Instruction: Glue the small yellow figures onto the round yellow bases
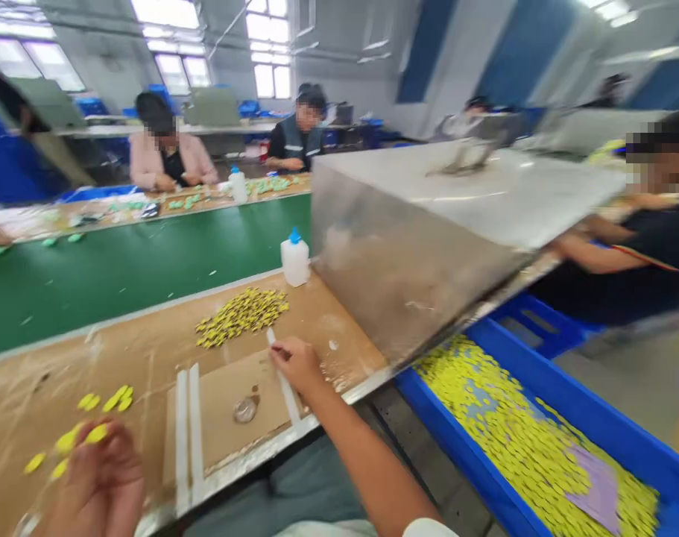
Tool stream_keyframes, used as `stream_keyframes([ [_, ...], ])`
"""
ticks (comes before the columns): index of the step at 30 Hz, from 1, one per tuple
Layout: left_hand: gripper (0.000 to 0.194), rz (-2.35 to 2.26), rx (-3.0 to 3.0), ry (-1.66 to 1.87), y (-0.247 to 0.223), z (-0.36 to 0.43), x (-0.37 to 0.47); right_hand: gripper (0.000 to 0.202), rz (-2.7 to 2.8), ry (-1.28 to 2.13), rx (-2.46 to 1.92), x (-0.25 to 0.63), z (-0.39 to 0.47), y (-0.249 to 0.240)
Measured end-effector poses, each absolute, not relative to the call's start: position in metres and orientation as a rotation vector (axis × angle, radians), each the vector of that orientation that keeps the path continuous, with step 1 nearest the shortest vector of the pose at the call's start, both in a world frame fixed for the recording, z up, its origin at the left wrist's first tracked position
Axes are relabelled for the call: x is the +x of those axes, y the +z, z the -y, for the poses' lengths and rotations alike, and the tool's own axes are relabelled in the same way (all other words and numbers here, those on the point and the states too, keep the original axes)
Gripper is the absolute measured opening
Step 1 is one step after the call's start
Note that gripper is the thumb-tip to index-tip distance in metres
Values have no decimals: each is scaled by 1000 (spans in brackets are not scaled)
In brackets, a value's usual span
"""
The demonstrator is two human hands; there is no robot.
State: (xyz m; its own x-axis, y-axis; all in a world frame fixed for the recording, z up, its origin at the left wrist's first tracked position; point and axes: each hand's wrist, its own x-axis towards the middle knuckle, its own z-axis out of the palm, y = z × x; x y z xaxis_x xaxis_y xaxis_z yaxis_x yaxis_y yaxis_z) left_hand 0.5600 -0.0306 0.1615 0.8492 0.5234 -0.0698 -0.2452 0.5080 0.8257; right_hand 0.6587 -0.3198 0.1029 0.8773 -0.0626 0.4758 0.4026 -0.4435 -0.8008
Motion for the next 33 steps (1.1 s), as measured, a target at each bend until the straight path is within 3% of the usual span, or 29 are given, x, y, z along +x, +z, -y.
stream_keyframes([
  [6, 39, -509, 827, 558, 138, 52, 549, 24, 143, -489, -1777, 643, 314, 100],
  [13, 32, -507, 756, 513, 118, 66, 555, 8, 350, -436, -1754, 606, 292, 111],
  [24, 27, -457, 890, 458, 120, 71, 557, 16, 449, -477, -1768, 599, 292, 102],
  [33, 27, -463, 892, 450, 120, 71, 556, 4, 469, -492, -1804, 601, 289, 107],
])
